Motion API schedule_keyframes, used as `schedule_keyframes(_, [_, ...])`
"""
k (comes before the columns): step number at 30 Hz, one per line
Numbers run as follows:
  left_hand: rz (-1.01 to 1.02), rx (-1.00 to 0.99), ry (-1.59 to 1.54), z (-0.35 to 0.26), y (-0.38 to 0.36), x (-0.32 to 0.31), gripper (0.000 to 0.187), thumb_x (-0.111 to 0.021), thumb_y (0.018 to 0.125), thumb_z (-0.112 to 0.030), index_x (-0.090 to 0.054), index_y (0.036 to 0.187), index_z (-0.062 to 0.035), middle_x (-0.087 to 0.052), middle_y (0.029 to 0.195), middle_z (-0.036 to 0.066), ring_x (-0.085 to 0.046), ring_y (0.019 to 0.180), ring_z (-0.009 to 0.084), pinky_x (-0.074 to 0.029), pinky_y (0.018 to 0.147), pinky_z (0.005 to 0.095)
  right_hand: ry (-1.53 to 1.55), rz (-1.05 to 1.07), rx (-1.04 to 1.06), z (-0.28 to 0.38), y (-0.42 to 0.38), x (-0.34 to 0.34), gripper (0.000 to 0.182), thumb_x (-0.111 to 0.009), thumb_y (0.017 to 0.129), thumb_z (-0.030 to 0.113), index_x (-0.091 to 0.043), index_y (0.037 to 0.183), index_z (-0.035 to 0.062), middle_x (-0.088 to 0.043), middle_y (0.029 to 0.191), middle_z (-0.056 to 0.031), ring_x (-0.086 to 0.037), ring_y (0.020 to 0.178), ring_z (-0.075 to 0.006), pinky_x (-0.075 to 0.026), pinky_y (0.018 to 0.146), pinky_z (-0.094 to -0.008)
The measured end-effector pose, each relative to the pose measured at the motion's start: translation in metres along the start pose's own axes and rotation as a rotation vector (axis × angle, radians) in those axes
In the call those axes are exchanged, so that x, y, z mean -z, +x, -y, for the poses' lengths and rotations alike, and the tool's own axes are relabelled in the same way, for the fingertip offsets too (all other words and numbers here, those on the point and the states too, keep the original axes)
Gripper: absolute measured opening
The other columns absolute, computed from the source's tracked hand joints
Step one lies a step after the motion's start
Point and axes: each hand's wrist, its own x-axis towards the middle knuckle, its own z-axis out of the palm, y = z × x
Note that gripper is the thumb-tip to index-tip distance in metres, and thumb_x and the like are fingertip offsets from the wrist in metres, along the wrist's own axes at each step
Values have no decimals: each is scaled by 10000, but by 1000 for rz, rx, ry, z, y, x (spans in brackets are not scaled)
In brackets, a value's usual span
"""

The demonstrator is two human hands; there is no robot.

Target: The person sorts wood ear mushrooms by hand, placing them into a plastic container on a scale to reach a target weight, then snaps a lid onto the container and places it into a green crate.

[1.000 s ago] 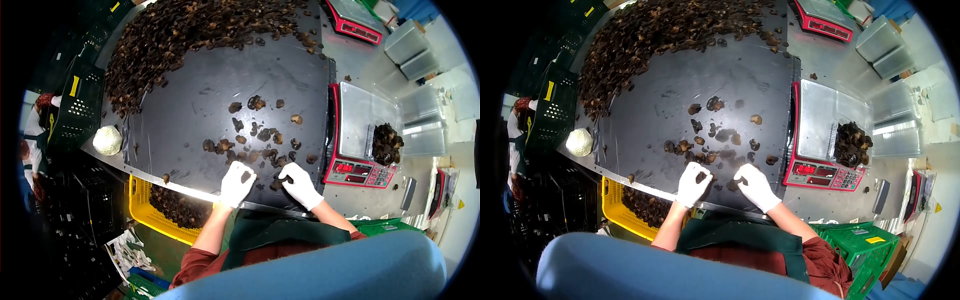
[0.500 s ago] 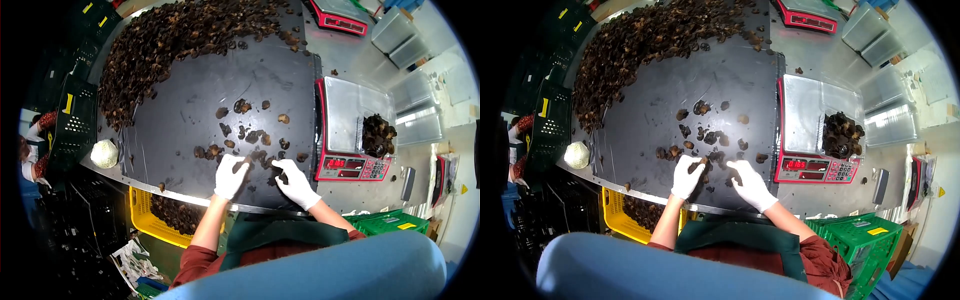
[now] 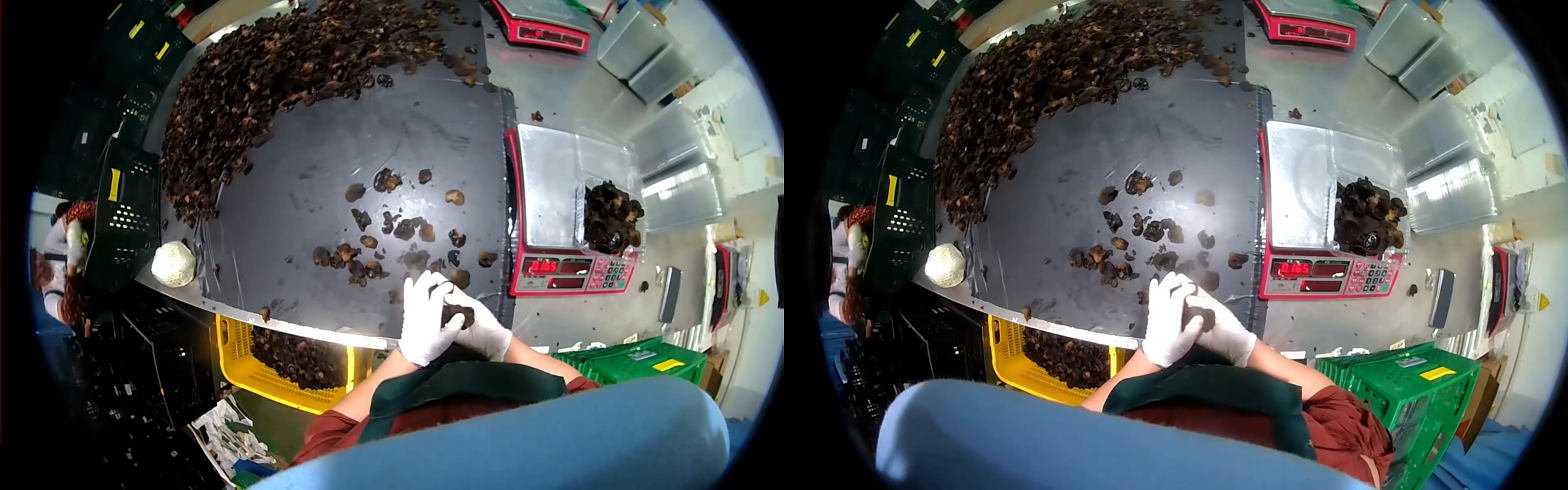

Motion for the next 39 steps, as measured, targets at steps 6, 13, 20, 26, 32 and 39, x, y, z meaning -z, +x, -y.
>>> schedule_keyframes(6, [17,-109,-55,-15,20,11,372,-626,773,-168,-581,1119,-37,-580,1132,178,-535,1089,368,-351,1008,504,-1146,166,384,23,-6,-5,399,-630,880,78,-513,1256,15,-602,1171,-99,-593,1078,-201,-486,967,-345])
schedule_keyframes(13, [-78,-321,-154,-34,28,9,360,-580,889,-211,-554,1172,11,-527,1249,234,-512,1148,427,-391,1006,505,0,54,141,24,0,11,518,-668,841,18,-498,1330,40,-593,1243,-89,-548,1179,-163,-439,1020,-340])
schedule_keyframes(20, [-334,-175,-36,-6,32,32,332,-533,919,-171,-535,1209,-9,-485,1267,223,-486,1179,374,-378,1015,470,105,-5,507,114,-82,-80,330,-657,843,235,-620,1123,64,-632,1103,-140,-591,1038,-306,-508,890,-476])
schedule_keyframes(26, [-358,109,70,54,13,49,312,-569,885,-65,-560,1193,-17,-509,1254,182,-485,1198,344,-359,1050,418,-293,-331,1454,230,-136,-29,324,-608,914,192,-571,1215,76,-635,1095,-105,-625,971,-268,-532,845,-410])
schedule_keyframes(32, [-367,135,74,77,2,43,290,-563,900,-64,-565,1188,-28,-504,1268,172,-477,1209,341,-350,1056,423,-1797,-940,1443,249,-133,-5,241,-585,906,57,-654,1136,31,-672,1105,-100,-605,1066,-189,-445,964,-313])
schedule_keyframes(39, [-411,122,92,70,11,40,284,-569,911,-69,-568,1193,-31,-485,1294,173,-474,1217,337,-353,1055,423,-1521,-964,1544,260,-138,-6,241,-564,924,40,-646,1149,18,-681,1090,-83,-614,1003,-159,-455,928,-293])
